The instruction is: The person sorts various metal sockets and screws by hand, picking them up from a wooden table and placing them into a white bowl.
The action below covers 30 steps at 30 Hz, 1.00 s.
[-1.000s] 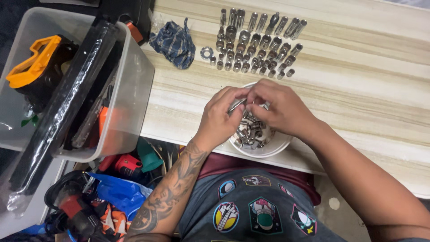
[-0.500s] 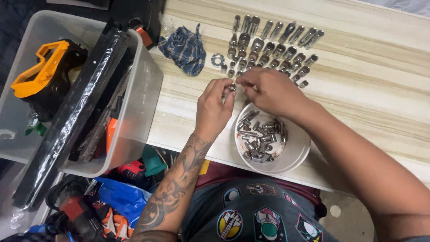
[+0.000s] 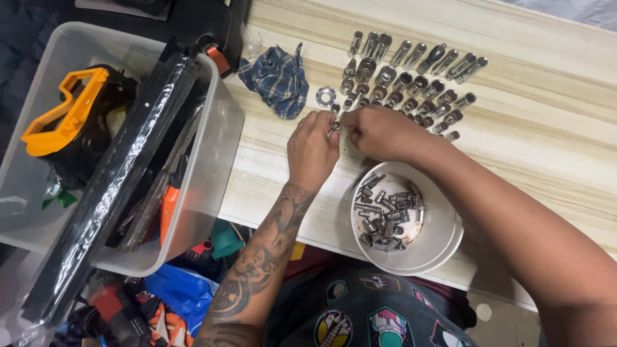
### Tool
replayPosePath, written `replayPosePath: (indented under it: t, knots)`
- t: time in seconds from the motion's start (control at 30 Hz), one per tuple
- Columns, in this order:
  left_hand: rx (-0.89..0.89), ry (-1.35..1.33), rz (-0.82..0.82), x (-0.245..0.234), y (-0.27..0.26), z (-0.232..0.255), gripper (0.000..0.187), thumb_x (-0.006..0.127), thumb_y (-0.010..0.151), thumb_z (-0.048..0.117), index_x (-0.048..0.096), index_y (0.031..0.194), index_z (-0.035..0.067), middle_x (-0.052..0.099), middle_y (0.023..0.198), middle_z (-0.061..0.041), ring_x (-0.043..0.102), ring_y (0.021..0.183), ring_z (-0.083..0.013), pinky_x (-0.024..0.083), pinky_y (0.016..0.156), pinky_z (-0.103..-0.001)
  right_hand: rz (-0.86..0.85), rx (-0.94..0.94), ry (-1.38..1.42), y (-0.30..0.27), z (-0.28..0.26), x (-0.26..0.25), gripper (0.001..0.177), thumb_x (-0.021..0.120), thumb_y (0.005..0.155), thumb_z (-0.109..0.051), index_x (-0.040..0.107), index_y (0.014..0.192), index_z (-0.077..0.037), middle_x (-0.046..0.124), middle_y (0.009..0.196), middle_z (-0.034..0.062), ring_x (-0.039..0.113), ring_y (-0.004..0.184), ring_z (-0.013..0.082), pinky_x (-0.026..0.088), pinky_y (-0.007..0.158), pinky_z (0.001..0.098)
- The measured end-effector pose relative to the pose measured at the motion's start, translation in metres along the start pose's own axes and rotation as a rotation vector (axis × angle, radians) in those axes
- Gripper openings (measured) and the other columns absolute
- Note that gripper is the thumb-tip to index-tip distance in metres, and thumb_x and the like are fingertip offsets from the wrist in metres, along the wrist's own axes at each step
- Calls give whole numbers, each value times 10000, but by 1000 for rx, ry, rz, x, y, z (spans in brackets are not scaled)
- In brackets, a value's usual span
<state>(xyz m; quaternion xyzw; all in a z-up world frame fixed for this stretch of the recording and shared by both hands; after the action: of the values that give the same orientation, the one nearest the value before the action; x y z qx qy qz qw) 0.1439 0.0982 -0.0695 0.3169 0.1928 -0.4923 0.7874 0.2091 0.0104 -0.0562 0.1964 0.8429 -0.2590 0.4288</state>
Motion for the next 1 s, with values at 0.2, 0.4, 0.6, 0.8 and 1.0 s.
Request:
replayPosePath:
  t: [0.2, 0.4, 0.6, 0.8, 1.0]
  knots:
    - [31, 54, -10, 6, 5, -7, 247, 715, 842, 40, 618, 1069, 48, 644, 1010, -120, 648, 987, -346, 500, 832, -463, -82, 72, -27, 6, 9, 13, 288, 563, 853, -127, 715, 1094, -86, 732, 958, 223, 701, 914, 391, 535, 848, 494]
    - [24, 44, -7, 7, 6, -9, 273, 718, 832, 37, 614, 1085, 46, 645, 1032, -126, 642, 1006, -353, 501, 841, -459, -55, 79, 7, 4, 10, 7, 329, 532, 855, -91, 721, 1123, -101, 725, 964, 217, 696, 890, 377, 533, 821, 498]
    - [16, -35, 22, -14, -6, 16, 318, 737, 840, 46, 612, 1133, 38, 644, 1030, -127, 649, 977, -347, 517, 818, -440, 137, 21, 67, -23, -1, -23, 339, 592, 887, -140, 685, 1206, -72, 739, 949, 172, 715, 839, 342, 552, 802, 447]
    - [72, -325, -43, -32, -33, 64, 230, 667, 925, 15, 638, 1153, 30, 665, 1038, -107, 711, 894, -247, 585, 786, -344, 423, -211, 67, -82, -31, -54, 282, 625, 943, -129, 688, 1192, -13, 710, 971, 156, 692, 878, 348, 541, 786, 440]
    - [260, -298, -33, -48, -51, 107, 190, 644, 930, -4, 663, 1116, 30, 674, 1022, -124, 692, 971, -318, 548, 866, -366, 419, -50, 250, -128, -20, -57, 233, 646, 947, -146, 699, 1151, -47, 713, 995, 142, 716, 809, 292, 551, 716, 393]
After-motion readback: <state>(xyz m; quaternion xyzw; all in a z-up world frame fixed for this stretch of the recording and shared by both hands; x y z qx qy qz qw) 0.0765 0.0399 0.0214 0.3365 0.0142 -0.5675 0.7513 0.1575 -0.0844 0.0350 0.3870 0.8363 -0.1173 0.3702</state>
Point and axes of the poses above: each hand's wrist, its own y-axis towards the middle knuckle, its own x-axis out of the palm, z = x × y, the point moved 10 cm from there along y, towards the middle knuckle
